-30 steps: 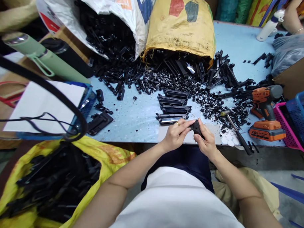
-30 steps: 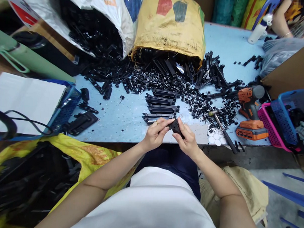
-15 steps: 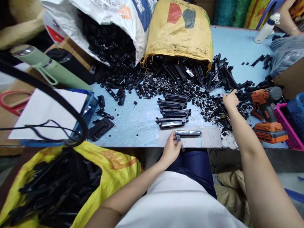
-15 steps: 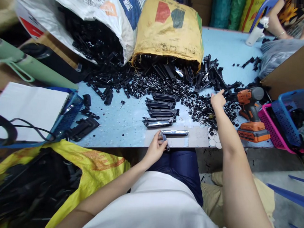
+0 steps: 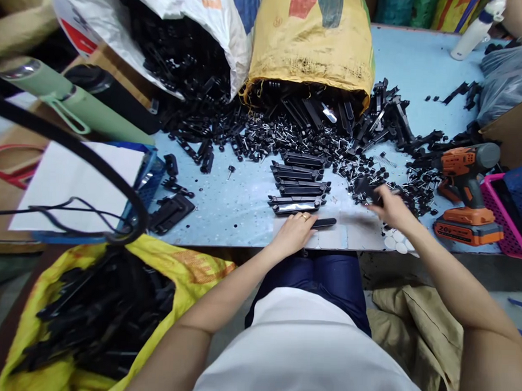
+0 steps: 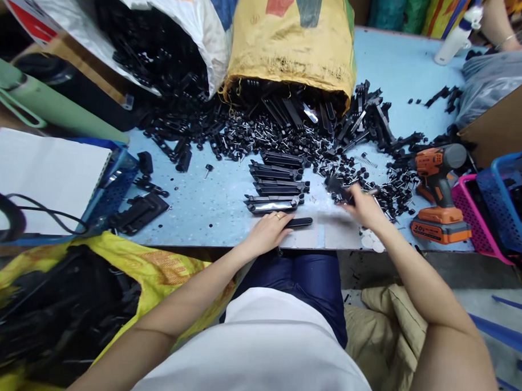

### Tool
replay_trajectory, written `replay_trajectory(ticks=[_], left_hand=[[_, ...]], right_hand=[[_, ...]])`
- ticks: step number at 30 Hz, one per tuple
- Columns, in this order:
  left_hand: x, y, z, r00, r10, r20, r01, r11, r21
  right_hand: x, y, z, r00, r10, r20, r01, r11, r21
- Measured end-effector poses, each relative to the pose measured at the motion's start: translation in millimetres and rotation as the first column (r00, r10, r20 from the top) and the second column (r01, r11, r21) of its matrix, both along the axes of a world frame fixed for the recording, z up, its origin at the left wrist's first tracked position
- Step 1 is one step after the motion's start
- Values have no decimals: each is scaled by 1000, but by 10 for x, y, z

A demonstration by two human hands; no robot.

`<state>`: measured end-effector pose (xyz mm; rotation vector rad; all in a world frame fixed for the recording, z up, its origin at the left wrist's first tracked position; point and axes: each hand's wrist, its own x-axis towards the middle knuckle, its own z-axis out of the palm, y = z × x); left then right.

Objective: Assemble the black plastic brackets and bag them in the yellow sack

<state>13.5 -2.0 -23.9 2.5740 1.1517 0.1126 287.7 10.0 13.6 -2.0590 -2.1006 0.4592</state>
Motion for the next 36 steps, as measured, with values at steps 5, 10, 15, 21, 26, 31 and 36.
replay_trajectory(ticks=[5,10,15,21,26,31,36], left_hand=[[189,30,123,996,-86,29,89,991,-105],[331,51,206,994,-108,-36,101,984,-149],[321,47,160,993,-115,-32,110,987,-120],[255,23,26,988,-65,137,74,995,-65],[190,13,-54,967,-87,238,86,996,15],[157,14,-92,956,-120,268,109,993,55],[160,19,-105,948,-123,292,118,992,38]], right_hand=[[-343,-522,-17,760,605,239,-581,797,-168],[-405,-597,-187,737,542,405,-570,819,-60],[-425,-667,-261,758,478,443,-565,821,81],[-540,-750,-129,793,391,468,-531,820,214],[-634,-765,12,814,384,435,-472,874,112],[-668,-728,103,825,396,402,-462,884,77],[-633,-677,151,798,456,395,-523,849,78]])
